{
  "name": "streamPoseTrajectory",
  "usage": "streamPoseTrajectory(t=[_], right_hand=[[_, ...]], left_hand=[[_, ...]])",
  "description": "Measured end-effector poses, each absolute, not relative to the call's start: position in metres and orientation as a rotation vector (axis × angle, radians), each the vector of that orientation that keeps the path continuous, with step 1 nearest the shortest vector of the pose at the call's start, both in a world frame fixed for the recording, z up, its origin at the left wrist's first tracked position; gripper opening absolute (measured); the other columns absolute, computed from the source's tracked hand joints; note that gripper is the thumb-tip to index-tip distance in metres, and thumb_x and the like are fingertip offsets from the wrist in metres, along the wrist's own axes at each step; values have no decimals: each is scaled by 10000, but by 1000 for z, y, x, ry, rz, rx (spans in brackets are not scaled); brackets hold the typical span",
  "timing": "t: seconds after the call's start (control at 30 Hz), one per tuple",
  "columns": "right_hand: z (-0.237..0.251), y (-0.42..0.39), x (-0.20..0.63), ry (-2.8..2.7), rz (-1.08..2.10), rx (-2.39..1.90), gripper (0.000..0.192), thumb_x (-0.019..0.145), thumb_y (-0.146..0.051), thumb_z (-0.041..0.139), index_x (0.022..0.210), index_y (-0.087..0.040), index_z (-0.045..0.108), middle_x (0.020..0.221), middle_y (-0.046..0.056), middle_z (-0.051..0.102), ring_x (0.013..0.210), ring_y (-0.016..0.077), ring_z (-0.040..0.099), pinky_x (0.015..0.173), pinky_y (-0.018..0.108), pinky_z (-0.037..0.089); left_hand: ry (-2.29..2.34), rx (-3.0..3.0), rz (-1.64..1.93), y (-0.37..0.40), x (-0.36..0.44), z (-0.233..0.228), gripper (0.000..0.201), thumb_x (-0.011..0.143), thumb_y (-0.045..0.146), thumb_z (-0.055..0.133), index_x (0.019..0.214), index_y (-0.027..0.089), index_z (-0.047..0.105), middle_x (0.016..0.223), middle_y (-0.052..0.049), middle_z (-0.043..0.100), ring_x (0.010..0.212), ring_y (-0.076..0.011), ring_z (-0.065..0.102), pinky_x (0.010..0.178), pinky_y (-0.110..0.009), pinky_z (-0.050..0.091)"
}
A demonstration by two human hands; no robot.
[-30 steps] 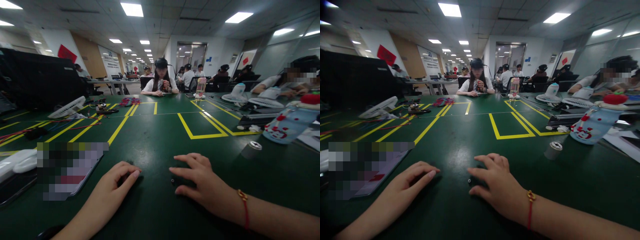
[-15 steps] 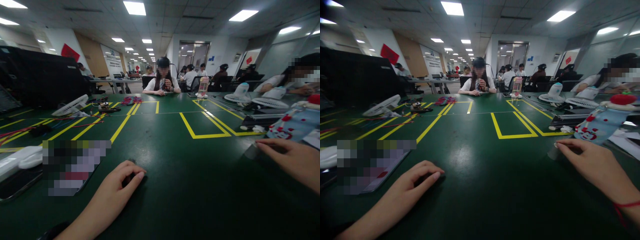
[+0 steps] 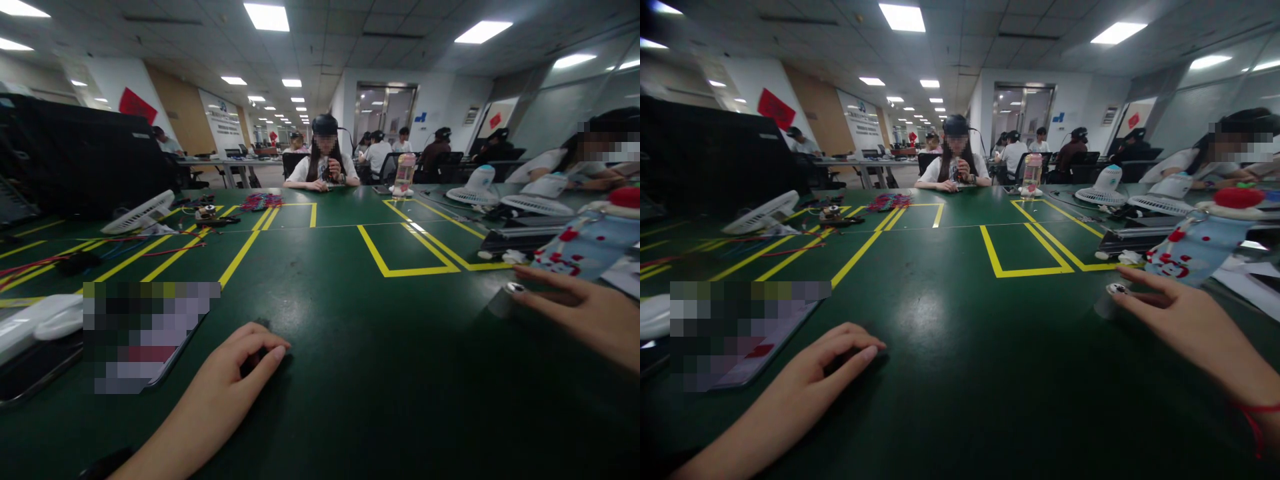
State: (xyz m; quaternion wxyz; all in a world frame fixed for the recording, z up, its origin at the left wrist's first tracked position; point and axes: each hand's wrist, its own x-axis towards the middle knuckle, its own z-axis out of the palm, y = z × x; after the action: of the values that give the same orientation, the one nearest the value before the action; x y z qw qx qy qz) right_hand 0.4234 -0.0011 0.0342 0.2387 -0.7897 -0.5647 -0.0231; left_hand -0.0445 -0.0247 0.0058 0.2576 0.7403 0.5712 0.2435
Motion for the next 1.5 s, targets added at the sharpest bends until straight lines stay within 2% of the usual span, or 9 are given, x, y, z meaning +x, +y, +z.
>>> streamPoseTrajectory(t=[0.07,0.17,0.27,0.37,0.6,0.83,1.03,1.23,1.5], right_hand=[[29,-3,423,-1554,33,-2235,644,677,-626,607,1195,-245,618,852,95,695,681,206,654,614,329,468],[20,-5,414,-1637,27,-2225,624,753,-628,522,1246,-249,573,945,93,682,729,197,654,638,323,487],[12,-6,385,-1819,-131,-1895,548,823,-506,511,1309,-252,501,1221,73,585,997,203,615,841,322,495],[9,-9,329,-2087,-49,-1461,508,843,-373,532,1337,-283,453,1320,28,509,1190,185,506,1009,326,427],[10,-22,219,-2363,497,-959,502,891,-241,445,1381,-319,370,1296,-4,497,1135,67,504,978,204,438],[-9,-21,222,-2142,723,-1120,791,783,-320,626,1415,-341,152,1265,-10,527,1130,94,518,1020,297,405],[-8,-20,220,-2112,787,-1155,718,783,-297,623,1367,-323,206,1138,-27,598,1007,88,573,913,275,451],[-3,-22,227,-2136,638,-1150,425,766,-244,594,1171,-283,472,1112,-21,581,971,80,564,859,224,466],[-3,-21,235,-2082,528,-1180,508,771,-302,604,1249,-269,438,1148,22,579,1002,114,579,877,252,491]], left_hand=[[1542,2003,652,-25,-45,5,254,906,389,474,956,255,684,988,-22,619,860,-204,602,759,-310,491],[1527,2010,654,-24,-45,3,254,914,379,469,971,251,680,976,-20,609,860,-199,600,776,-314,486],[1508,2025,657,-22,-44,1,246,916,370,470,978,254,678,963,-16,608,875,-198,598,795,-315,479],[1496,2033,663,-21,-44,1,239,917,370,468,948,258,677,972,-15,610,904,-201,592,809,-311,472],[1520,2060,652,-23,-47,-2,230,920,350,469,969,246,669,964,-15,612,874,-198,589,826,-328,463],[1411,2165,819,-23,-9,21,195,907,298,513,1051,291,645,1013,-7,600,942,-198,566,838,-332,446],[1217,2226,867,-11,24,42,138,866,244,601,875,298,727,908,12,584,861,-167,567,765,-284,438],[1293,2117,839,-10,14,26,115,850,275,633,871,295,744,859,9,557,850,-170,563,758,-289,434],[1300,2213,654,-7,16,2,138,823,310,660,924,342,750,883,6,600,858,-189,568,761,-310,425]])
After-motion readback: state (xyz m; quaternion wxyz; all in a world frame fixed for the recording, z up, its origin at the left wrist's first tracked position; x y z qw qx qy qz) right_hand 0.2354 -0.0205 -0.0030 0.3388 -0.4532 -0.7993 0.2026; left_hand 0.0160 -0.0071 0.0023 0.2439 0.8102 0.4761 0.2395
